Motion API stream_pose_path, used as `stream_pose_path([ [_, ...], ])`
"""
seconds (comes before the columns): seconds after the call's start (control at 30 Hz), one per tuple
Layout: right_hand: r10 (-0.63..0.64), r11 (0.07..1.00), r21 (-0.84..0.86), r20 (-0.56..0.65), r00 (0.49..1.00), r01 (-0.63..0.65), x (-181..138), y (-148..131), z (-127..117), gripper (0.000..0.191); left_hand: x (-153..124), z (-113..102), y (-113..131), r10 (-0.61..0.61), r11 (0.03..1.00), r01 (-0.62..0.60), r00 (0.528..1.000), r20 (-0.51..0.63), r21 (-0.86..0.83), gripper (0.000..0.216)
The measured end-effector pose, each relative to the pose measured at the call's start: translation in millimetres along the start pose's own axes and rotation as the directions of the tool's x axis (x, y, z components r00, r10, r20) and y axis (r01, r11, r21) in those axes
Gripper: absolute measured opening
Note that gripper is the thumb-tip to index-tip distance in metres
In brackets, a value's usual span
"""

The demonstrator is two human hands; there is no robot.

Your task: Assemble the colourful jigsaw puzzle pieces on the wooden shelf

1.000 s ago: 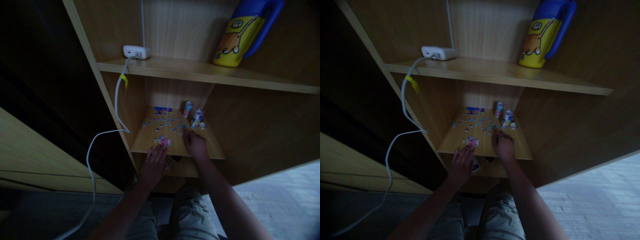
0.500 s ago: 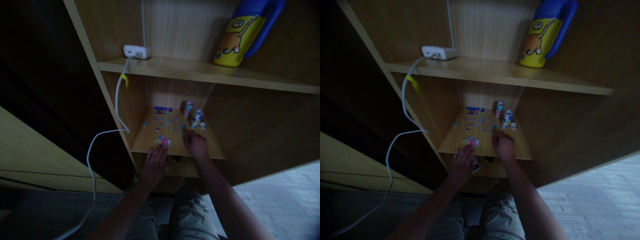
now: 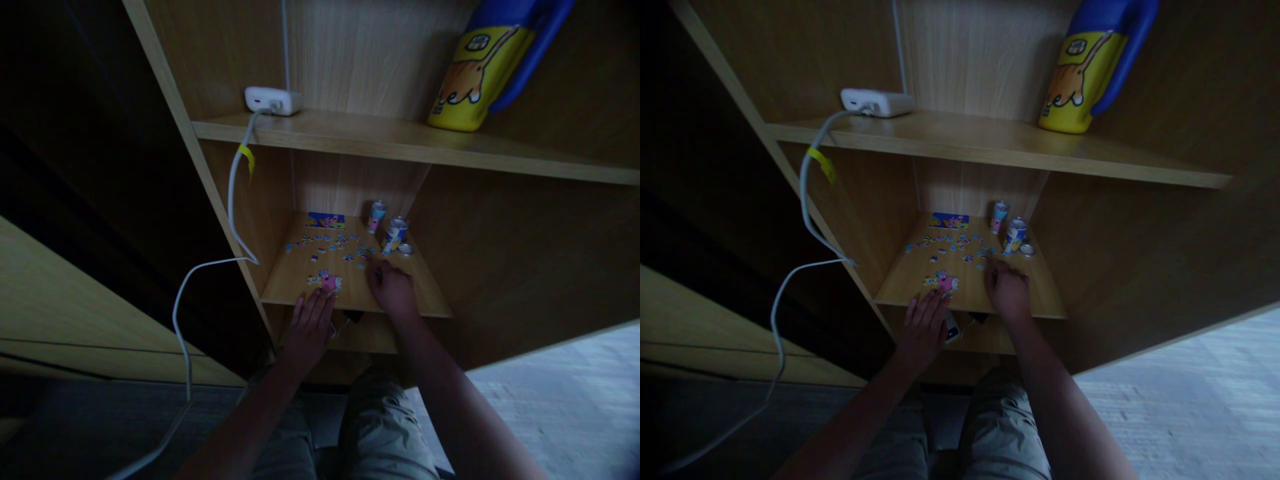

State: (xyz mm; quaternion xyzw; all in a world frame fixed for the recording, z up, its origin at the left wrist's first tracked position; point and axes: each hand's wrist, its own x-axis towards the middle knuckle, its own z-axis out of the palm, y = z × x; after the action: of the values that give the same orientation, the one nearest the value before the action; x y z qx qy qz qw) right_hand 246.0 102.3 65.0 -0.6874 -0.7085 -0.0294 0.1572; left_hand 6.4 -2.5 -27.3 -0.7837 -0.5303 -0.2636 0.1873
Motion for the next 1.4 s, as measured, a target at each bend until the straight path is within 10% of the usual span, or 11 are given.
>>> stream_pose_path([
  [0.97,0.056,0.998,-0.017,0.014,0.998,-0.055,1.0,0.8,-1.3,0.04,1.1,-1.3,-0.1,-0.011,1.0,0.011,0.999,0.031,-0.017,0.067],
  [1.4,0.06,0.933,0.359,-0.086,0.995,-0.025,1.2,14.5,9.6,0.033,-1.3,1.3,-0.7,-0.012,1.0,0.013,0.999,0.048,-0.021,0.073],
])
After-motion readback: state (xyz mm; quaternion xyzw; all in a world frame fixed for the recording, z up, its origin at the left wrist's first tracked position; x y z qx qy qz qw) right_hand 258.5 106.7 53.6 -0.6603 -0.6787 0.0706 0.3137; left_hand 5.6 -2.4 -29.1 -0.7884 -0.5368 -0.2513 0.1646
